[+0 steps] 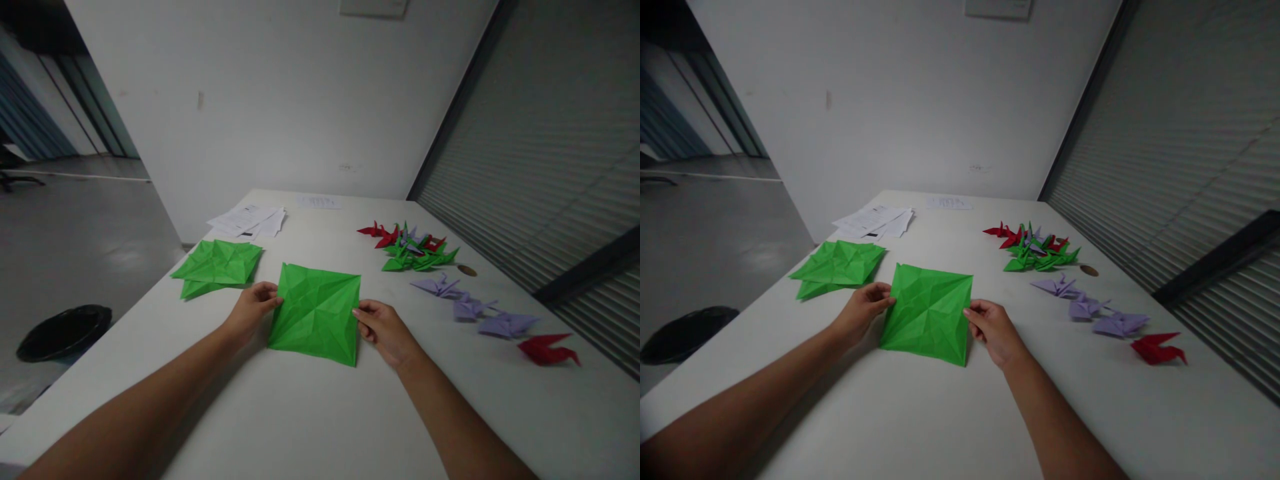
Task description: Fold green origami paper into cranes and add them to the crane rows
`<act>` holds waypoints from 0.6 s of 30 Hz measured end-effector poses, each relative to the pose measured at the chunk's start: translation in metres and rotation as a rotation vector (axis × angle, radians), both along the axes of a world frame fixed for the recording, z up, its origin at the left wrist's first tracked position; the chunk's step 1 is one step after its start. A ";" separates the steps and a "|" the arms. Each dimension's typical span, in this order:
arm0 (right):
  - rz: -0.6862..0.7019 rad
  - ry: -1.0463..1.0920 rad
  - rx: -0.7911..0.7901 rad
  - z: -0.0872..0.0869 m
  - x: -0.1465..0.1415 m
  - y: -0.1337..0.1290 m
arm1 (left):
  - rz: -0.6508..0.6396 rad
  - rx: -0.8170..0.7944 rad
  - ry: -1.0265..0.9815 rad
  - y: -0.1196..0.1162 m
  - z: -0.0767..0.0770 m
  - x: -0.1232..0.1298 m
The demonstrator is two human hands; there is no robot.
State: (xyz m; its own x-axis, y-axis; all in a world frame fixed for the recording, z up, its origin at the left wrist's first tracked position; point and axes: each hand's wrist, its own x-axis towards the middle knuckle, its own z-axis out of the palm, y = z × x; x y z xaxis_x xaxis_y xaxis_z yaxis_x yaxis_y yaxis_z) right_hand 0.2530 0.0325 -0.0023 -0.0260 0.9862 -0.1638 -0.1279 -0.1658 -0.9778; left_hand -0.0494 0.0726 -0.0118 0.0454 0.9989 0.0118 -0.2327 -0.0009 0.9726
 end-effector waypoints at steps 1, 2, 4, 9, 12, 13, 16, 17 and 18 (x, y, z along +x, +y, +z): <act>-0.007 0.004 0.008 0.001 0.000 -0.001 | 0.003 0.004 -0.001 0.000 0.001 0.000; -0.015 0.006 0.017 0.002 -0.001 -0.002 | 0.007 0.009 -0.001 0.000 0.001 -0.001; -0.031 0.000 0.042 0.003 -0.001 -0.003 | 0.016 0.018 0.003 0.000 0.002 -0.002; -0.039 -0.063 0.195 0.001 0.000 -0.002 | 0.037 0.069 0.009 0.000 0.000 -0.006; -0.034 -0.106 0.321 -0.002 0.001 0.000 | 0.039 0.125 0.002 0.000 -0.001 -0.006; -0.038 -0.118 0.363 -0.003 0.002 0.001 | 0.038 0.148 0.002 -0.001 0.000 -0.006; -0.028 -0.172 0.477 -0.003 0.006 0.002 | 0.005 0.248 0.036 -0.002 0.003 -0.009; -0.010 -0.204 0.517 -0.002 0.009 0.002 | -0.018 0.296 0.060 -0.003 0.004 -0.010; 0.016 -0.243 0.560 -0.001 0.011 0.001 | -0.045 0.351 0.089 -0.003 0.005 -0.013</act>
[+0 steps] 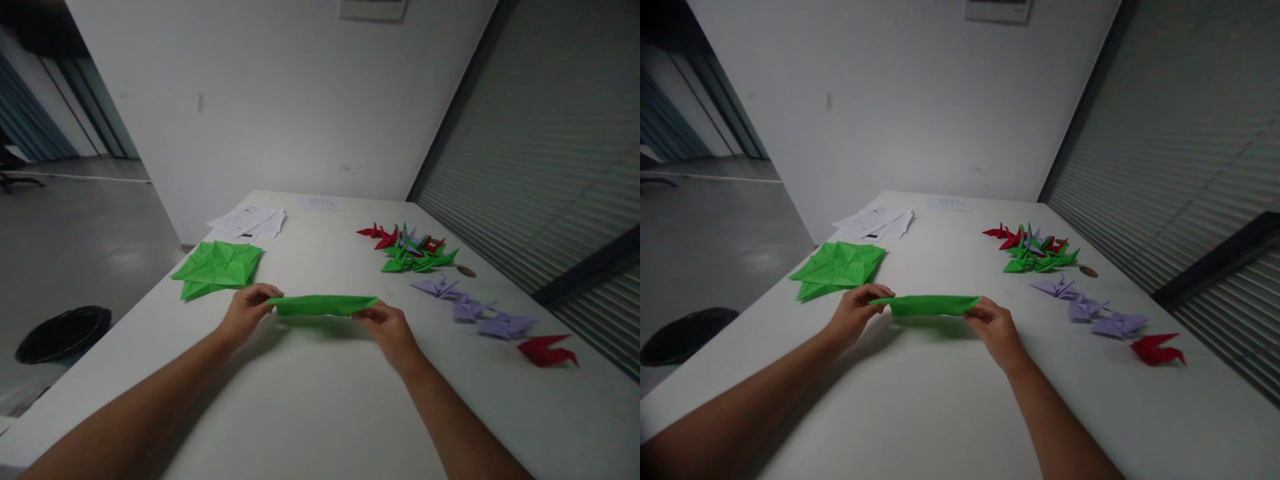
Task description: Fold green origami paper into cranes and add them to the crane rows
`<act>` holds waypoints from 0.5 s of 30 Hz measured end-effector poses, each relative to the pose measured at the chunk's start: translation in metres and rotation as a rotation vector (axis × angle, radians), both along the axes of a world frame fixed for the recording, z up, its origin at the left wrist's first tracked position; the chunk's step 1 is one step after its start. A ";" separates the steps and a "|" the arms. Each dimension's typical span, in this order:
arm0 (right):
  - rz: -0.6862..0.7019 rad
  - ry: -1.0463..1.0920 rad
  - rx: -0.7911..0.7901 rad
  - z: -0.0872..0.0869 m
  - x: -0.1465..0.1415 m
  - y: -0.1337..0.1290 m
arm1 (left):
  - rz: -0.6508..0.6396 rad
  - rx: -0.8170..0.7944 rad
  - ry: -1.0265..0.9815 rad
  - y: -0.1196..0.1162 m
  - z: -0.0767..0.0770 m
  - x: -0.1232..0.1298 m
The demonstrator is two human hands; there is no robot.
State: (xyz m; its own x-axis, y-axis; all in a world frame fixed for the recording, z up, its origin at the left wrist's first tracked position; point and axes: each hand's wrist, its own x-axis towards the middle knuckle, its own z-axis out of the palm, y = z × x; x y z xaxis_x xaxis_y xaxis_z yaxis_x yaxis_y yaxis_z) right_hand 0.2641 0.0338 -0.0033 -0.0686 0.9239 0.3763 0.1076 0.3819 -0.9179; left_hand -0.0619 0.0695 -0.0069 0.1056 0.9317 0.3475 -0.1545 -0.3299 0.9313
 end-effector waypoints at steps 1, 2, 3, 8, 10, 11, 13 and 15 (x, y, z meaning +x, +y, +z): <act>0.029 -0.050 0.047 0.002 0.003 0.000 | -0.024 0.063 0.041 0.000 0.001 -0.003; 0.051 -0.101 0.099 0.003 0.006 -0.001 | -0.045 0.133 0.087 0.000 0.002 -0.006; 0.075 -0.158 0.149 0.004 0.008 -0.001 | -0.064 0.202 0.152 0.001 0.002 -0.008; 0.160 -0.515 0.234 0.001 0.016 -0.004 | -0.154 0.374 0.636 0.000 0.002 -0.015; 0.206 -0.635 0.193 -0.002 0.015 -0.006 | -0.196 0.383 0.786 -0.002 0.001 -0.014; 0.226 -0.680 0.172 -0.003 0.013 -0.007 | -0.223 0.391 0.840 -0.003 0.001 -0.013; 0.267 -0.743 0.143 -0.005 0.010 -0.009 | -0.265 0.416 0.883 -0.004 0.001 -0.012; 0.301 -0.785 0.127 -0.006 0.008 -0.010 | -0.283 0.444 0.886 -0.005 0.002 -0.011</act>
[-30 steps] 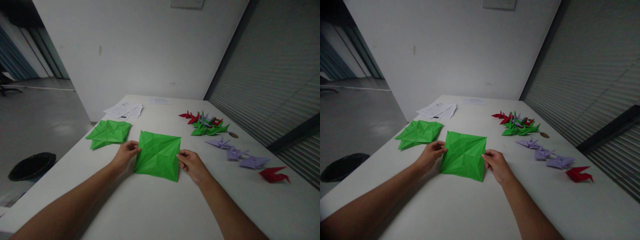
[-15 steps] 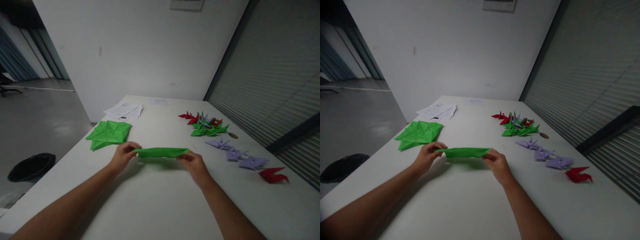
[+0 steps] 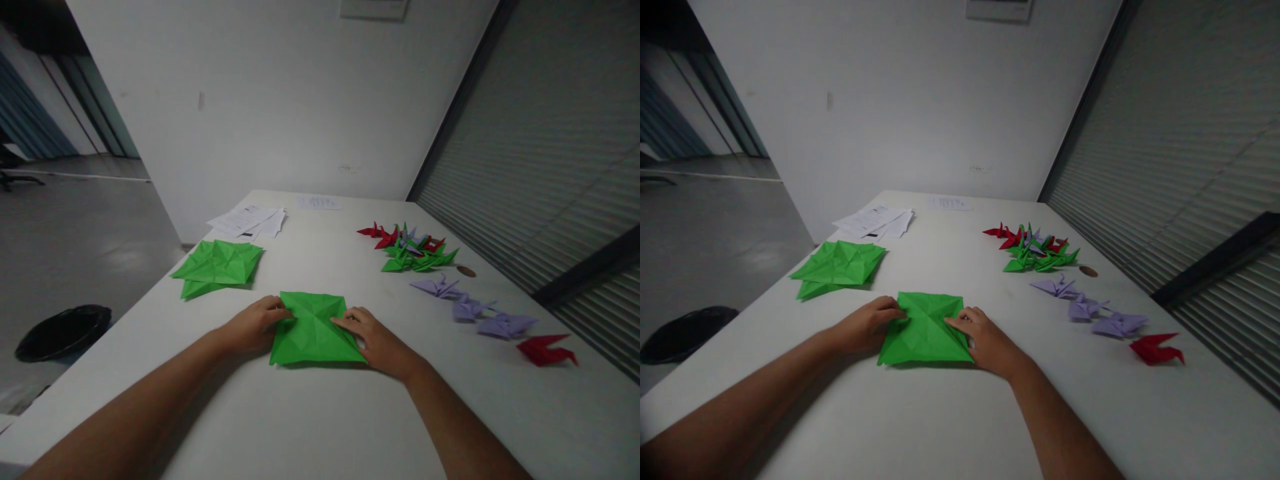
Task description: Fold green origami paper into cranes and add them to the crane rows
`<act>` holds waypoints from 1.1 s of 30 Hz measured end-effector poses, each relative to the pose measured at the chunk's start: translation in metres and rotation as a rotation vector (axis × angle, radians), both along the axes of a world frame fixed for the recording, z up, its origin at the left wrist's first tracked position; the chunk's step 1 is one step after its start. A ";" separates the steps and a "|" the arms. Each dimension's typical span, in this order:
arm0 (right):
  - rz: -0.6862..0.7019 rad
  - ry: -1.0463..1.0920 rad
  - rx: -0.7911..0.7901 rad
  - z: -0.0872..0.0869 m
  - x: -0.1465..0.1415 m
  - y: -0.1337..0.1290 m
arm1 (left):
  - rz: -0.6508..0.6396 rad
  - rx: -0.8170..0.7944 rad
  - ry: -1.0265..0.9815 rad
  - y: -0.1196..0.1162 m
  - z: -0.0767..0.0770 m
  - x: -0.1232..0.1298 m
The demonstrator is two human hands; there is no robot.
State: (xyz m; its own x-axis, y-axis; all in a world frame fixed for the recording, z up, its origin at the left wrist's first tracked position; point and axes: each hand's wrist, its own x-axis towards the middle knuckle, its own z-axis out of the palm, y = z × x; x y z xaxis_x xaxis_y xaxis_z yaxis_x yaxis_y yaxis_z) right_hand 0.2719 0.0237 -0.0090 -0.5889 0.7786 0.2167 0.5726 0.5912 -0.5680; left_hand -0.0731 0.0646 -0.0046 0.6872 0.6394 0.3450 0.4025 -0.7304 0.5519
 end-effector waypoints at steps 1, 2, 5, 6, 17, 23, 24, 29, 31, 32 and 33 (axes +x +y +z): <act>0.009 -0.018 -0.003 0.000 -0.001 0.000 | -0.011 0.011 0.006 0.000 0.001 0.000; 0.016 -0.034 -0.002 -0.001 -0.001 0.000 | -0.022 0.025 0.025 -0.001 0.002 0.000; 0.020 -0.077 -0.004 -0.002 -0.002 0.000 | -0.061 0.066 0.127 -0.002 0.004 0.000; 0.020 -0.089 -0.009 -0.003 -0.002 0.000 | -0.076 0.079 0.163 -0.002 0.003 0.000; 0.069 -0.107 0.104 -0.003 -0.002 -0.003 | -0.205 0.035 0.221 -0.012 0.005 0.005; 0.085 -0.175 0.105 -0.001 -0.004 -0.003 | -0.209 0.030 0.256 -0.012 0.008 0.004; 0.083 -0.169 0.096 0.000 -0.003 -0.003 | -0.218 0.024 0.242 -0.011 0.010 0.004; 0.080 -0.088 0.035 0.008 0.000 0.000 | -0.209 -0.046 0.105 -0.006 0.016 0.001; 0.081 -0.042 0.024 0.009 0.001 0.002 | -0.202 -0.062 0.095 -0.004 0.016 0.000; 0.077 -0.015 0.021 0.009 0.001 0.003 | -0.202 -0.065 0.098 -0.003 0.016 -0.001; 0.070 0.012 0.019 0.009 0.001 0.004 | -0.204 -0.069 0.098 -0.002 0.016 -0.001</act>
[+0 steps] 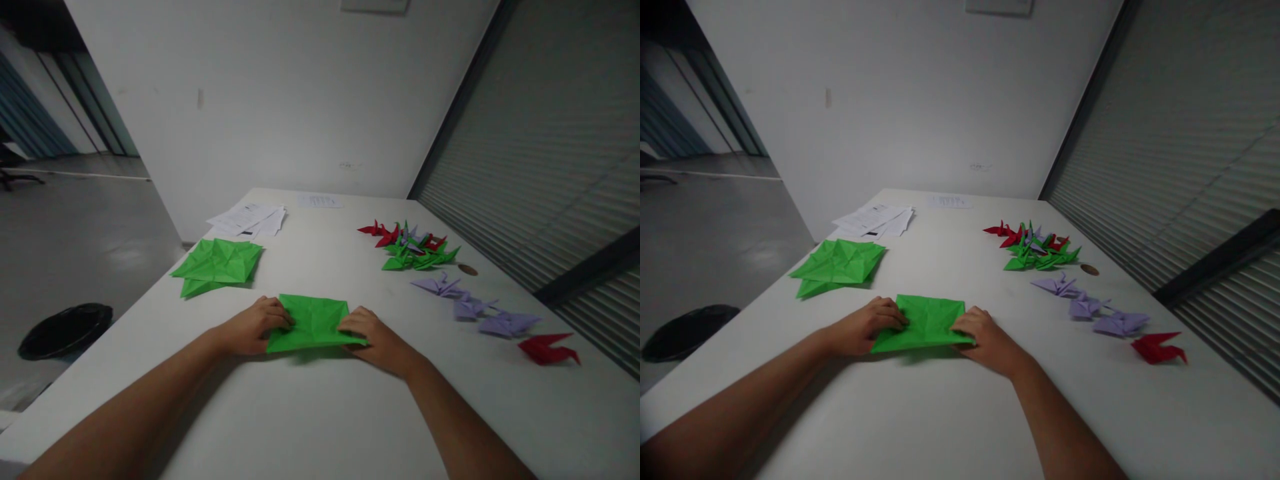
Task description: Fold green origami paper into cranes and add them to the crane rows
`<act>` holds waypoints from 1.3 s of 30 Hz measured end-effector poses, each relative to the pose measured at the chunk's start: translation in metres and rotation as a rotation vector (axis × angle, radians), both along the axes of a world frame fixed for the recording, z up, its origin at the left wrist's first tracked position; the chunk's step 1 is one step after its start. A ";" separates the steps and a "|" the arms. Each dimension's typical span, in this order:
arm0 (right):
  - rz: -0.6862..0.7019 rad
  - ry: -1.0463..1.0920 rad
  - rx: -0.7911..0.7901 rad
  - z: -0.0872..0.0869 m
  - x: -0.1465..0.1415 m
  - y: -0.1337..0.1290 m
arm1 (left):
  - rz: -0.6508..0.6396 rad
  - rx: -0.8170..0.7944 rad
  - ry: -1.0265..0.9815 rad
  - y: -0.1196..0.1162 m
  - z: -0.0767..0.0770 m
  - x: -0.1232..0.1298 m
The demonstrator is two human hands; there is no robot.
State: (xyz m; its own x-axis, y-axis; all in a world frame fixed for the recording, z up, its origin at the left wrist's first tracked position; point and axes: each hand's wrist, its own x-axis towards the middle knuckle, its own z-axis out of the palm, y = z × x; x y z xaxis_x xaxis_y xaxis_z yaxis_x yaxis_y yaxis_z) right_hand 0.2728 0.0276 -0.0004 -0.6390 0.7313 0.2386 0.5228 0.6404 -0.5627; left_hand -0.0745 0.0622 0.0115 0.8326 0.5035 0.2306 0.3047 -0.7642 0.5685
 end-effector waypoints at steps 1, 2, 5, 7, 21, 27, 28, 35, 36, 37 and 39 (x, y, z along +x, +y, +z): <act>-0.006 0.026 -0.005 -0.001 0.000 0.001 | 0.001 -0.009 -0.008 0.001 0.000 0.000; -0.012 0.049 -0.012 -0.002 0.000 0.002 | 0.005 -0.023 -0.023 0.001 0.000 0.000; -0.021 0.092 -0.042 -0.006 -0.001 0.003 | 0.014 -0.073 -0.084 0.002 0.000 0.000; -0.039 0.121 -0.062 -0.008 -0.002 0.003 | 0.007 -0.090 -0.102 0.002 0.001 0.001; -0.475 0.282 -0.350 -0.017 -0.007 0.005 | 0.376 -0.215 -0.240 0.002 -0.010 0.002; -0.508 0.433 -0.498 -0.025 -0.013 0.007 | 0.515 -0.284 -0.180 0.000 -0.022 0.012; -0.525 0.426 -0.503 -0.026 -0.013 0.008 | 0.531 -0.296 -0.186 0.001 -0.025 0.014; -0.688 0.076 -0.316 -0.022 -0.016 0.009 | 0.662 -0.357 -0.147 0.000 -0.033 0.022; -0.697 0.023 -0.288 -0.021 -0.017 0.009 | 0.685 -0.329 -0.110 -0.001 -0.032 0.022; -0.703 -0.021 -0.266 -0.020 -0.018 0.010 | 0.709 -0.295 -0.066 -0.002 -0.031 0.023; -0.709 -0.084 -0.239 -0.020 -0.020 0.010 | 0.735 -0.225 0.023 -0.003 -0.030 0.023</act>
State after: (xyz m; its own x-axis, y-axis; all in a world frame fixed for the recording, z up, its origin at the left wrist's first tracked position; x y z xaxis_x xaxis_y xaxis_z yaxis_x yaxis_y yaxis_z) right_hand 0.2531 0.0374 -0.0201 -0.0047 1.0000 -0.0075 0.8116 -0.0005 -0.5842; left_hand -0.0512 0.0593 -0.0185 0.2690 0.9621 0.0440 0.7031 -0.2274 0.6738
